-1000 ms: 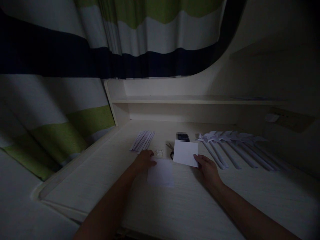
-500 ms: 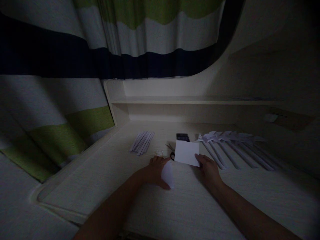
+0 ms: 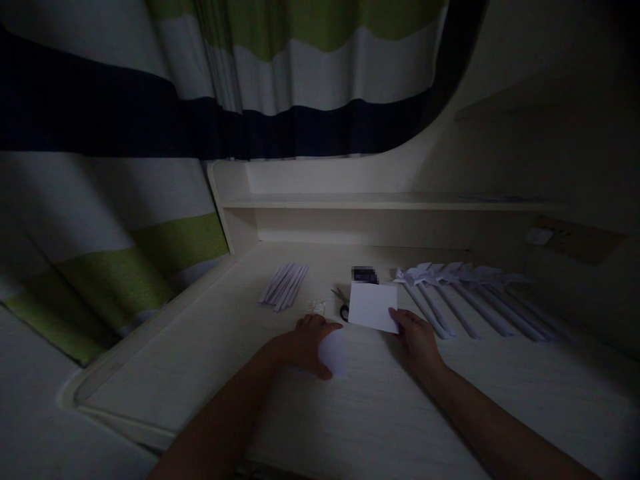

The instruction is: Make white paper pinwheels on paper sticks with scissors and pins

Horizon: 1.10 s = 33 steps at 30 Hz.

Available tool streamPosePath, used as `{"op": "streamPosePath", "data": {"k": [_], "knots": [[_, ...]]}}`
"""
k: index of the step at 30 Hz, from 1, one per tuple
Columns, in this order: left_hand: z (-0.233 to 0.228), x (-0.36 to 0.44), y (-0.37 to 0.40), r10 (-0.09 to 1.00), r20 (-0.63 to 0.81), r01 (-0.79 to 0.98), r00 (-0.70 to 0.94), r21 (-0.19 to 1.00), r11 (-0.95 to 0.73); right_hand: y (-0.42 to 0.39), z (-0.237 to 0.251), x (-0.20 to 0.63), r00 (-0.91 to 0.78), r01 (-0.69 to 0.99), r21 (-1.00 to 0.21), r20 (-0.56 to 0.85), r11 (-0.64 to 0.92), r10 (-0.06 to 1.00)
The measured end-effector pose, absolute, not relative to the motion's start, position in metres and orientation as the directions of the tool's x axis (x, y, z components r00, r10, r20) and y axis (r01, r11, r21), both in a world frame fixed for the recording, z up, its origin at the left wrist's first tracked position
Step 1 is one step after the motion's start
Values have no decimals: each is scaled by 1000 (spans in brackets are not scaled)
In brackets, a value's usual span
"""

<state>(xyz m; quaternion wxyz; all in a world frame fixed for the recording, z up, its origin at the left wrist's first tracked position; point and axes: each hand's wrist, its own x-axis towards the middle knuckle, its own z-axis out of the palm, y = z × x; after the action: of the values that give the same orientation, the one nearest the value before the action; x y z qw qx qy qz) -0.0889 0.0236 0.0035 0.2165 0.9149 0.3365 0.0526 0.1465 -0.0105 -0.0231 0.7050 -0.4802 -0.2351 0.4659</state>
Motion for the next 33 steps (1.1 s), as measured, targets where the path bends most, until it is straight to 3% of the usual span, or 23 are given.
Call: {"op": "streamPosePath", "data": {"k": [10, 24, 33], "knots": [[-1, -75, 19, 530, 58, 462, 846, 418, -782, -9, -29, 147, 446, -405, -903, -59, 143, 893], [-2, -87, 29, 578, 62, 485, 813, 476, -734, -9, -30, 146, 418, -415, -902, -71, 120, 906], [-11, -84, 32, 525, 195, 387, 828, 479, -788, -12, -21, 149, 458, -446, -887, -110, 121, 882]]}}
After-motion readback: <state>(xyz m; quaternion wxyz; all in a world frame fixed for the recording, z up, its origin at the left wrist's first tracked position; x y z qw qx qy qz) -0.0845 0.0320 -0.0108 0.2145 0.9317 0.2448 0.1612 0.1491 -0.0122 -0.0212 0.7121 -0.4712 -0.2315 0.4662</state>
